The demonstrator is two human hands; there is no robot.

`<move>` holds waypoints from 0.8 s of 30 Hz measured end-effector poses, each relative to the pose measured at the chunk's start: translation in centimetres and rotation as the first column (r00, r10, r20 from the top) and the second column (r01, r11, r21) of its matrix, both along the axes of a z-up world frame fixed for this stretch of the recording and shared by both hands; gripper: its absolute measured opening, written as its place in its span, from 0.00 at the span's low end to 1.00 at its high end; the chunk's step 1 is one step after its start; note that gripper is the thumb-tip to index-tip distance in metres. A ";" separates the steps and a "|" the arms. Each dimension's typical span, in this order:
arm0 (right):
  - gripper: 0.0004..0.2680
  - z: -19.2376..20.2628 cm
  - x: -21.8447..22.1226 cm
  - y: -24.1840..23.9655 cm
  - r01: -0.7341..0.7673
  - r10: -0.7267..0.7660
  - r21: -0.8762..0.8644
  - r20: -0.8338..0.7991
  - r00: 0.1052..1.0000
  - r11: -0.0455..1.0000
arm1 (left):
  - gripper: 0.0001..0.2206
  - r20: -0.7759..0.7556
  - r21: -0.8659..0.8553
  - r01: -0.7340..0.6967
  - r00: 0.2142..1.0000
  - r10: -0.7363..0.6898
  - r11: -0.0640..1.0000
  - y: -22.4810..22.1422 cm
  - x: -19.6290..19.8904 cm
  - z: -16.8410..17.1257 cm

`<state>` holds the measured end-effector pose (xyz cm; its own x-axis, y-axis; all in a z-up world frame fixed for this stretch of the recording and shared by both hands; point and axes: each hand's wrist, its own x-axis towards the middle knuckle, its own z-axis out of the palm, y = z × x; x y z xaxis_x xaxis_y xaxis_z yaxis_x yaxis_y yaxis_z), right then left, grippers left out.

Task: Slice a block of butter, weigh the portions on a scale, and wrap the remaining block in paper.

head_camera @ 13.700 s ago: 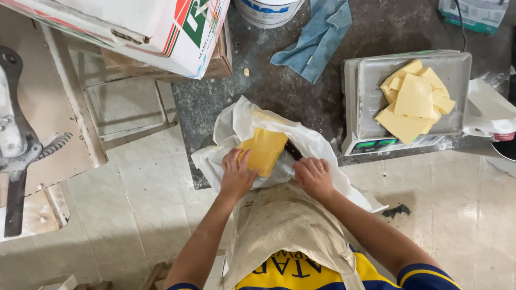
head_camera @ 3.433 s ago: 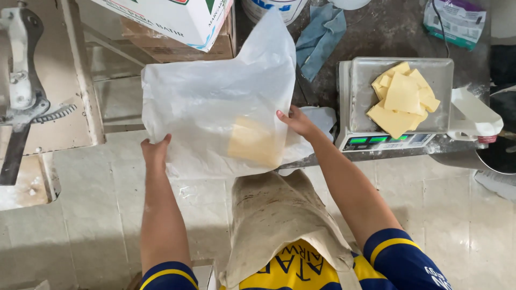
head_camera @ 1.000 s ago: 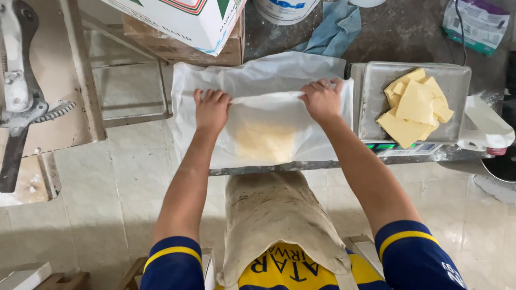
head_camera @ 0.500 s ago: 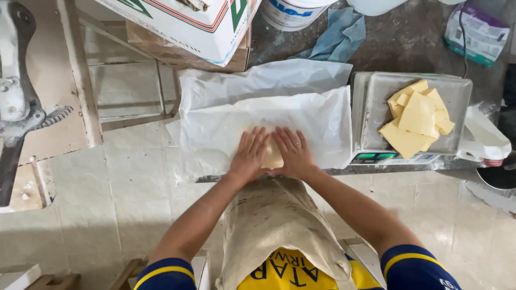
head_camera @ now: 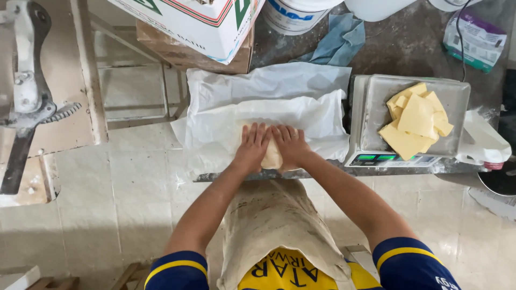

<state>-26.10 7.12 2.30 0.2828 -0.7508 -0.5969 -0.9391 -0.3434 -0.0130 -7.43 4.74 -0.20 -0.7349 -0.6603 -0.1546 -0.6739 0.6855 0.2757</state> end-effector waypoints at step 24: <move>0.52 1.0 -1.8 -1.0 0.153 -0.156 -0.196 0.000 0.988 0.969 | 0.46 0.206 0.094 -0.083 0.977 0.062 0.992 -4.7 1.9 4.3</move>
<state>-27.89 6.10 3.33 0.1469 -0.8867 -0.4385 -0.9805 -0.1891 0.0540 -5.52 0.03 4.06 -0.6322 -0.6839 -0.3641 -0.7698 0.6079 0.1947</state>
